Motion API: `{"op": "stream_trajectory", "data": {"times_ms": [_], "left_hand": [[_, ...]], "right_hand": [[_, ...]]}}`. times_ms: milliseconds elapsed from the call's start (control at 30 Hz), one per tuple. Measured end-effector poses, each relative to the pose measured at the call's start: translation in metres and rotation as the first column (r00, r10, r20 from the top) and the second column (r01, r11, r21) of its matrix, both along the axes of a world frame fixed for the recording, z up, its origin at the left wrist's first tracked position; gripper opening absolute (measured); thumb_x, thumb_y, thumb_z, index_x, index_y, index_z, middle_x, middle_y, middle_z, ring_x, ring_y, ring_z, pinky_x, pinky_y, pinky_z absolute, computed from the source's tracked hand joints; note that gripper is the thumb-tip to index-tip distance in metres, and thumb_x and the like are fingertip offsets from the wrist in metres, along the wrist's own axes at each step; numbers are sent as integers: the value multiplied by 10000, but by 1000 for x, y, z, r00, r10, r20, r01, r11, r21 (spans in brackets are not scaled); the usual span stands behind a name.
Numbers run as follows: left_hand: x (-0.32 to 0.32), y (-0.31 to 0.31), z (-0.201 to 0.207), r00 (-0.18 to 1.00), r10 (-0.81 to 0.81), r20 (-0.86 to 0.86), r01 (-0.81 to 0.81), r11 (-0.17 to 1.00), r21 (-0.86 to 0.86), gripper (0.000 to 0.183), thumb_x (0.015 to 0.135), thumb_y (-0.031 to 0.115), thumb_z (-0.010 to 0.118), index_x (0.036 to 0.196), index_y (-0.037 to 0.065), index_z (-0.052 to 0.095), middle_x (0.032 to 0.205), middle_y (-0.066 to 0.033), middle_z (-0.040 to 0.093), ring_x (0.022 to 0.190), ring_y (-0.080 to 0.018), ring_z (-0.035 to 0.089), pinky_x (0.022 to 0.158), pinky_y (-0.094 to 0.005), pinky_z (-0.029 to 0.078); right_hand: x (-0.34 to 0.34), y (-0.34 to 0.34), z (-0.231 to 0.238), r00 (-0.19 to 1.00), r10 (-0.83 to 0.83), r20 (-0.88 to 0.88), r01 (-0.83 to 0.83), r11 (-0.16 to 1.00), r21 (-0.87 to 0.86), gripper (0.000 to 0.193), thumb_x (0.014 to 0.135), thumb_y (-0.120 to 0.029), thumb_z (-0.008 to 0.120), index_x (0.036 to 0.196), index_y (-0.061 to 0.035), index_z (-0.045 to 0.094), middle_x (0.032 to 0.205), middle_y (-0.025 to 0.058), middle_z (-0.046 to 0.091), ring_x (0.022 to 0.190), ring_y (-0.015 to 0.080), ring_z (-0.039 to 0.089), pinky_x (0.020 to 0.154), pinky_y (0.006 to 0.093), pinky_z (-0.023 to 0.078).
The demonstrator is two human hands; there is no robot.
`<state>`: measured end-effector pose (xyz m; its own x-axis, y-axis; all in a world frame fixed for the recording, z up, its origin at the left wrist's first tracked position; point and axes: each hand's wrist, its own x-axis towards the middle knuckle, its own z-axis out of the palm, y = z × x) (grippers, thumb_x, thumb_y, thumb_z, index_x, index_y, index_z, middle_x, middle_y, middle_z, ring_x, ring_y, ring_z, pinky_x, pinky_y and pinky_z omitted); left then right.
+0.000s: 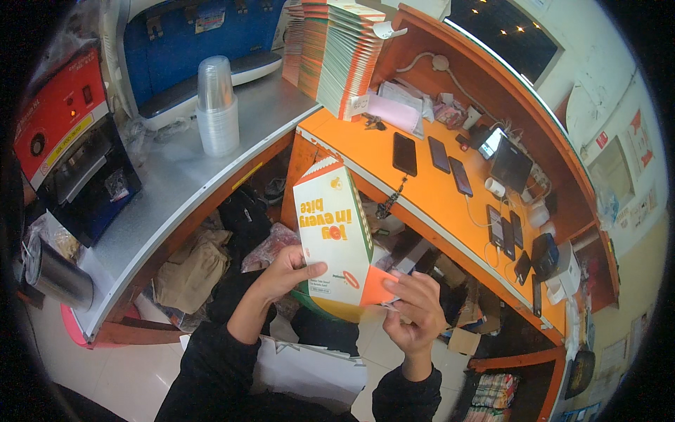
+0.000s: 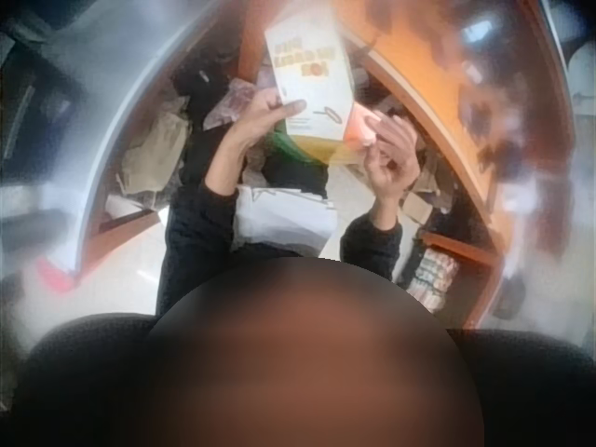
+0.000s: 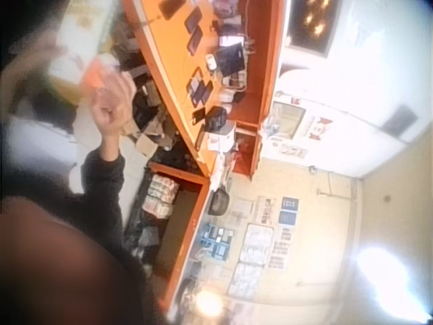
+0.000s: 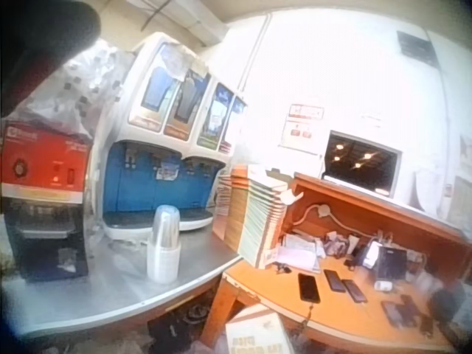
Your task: The person sits on the floor and assembles flat-packed paper food boxes by folding the sides and tucking in the tabs. They handle multiple boxes one at a time, folding them into shape and placing the finished boxes on the counter.
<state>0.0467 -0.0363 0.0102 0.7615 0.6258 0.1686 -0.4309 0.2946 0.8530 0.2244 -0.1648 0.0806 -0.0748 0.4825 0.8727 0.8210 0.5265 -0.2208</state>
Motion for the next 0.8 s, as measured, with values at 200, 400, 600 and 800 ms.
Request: {"op": "stream_trajectory", "data": {"times_ms": [200, 400, 600, 800], "left_hand": [[-1, 0, 0, 1000, 15, -27, -14, 999, 37, 300, 846, 142, 635, 1079, -41, 585, 1030, -79, 633, 914, -101, 580, 803, -252, 467], [-2, -1, 0, 1000, 11, 17, -12, 999, 48, 303, 845, 135, 635, 1086, -41, 583, 1044, -81, 631, 923, -102, 577, 810, -254, 465], [-3, -1, 1, 1000, -28, 12, 27, 997, 66, 304, 844, 125, 635, 1099, -31, 579, 1049, -72, 630, 927, -102, 577, 818, -258, 463], [-3, 0, 2, 996, -84, -39, 88, 991, 103, 310, 844, 120, 632, 1115, -20, 571, 1050, -65, 630, 934, -99, 580, 827, -263, 465]], "right_hand": [[-2, -2, 7, 995, -95, -20, 91, 985, -150, 151, 752, -31, 620, 854, -83, 523, 839, 96, 681, 812, 231, 655, 894, 437, 404], [-5, 4, 2, 985, -108, -136, 86, 984, -154, 156, 754, -1, 624, 852, -74, 527, 886, 128, 671, 852, 235, 646, 953, 476, 370], [-3, 2, 2, 974, -21, -227, -44, 959, -279, 106, 762, -4, 631, 821, -51, 556, 899, 126, 645, 862, 231, 615, 948, 453, 389], [3, 1, 9, 903, 76, -424, -294, 828, -477, 74, 776, -20, 632, 796, -40, 564, 924, 112, 625, 864, 205, 581, 947, 418, 395]]}}
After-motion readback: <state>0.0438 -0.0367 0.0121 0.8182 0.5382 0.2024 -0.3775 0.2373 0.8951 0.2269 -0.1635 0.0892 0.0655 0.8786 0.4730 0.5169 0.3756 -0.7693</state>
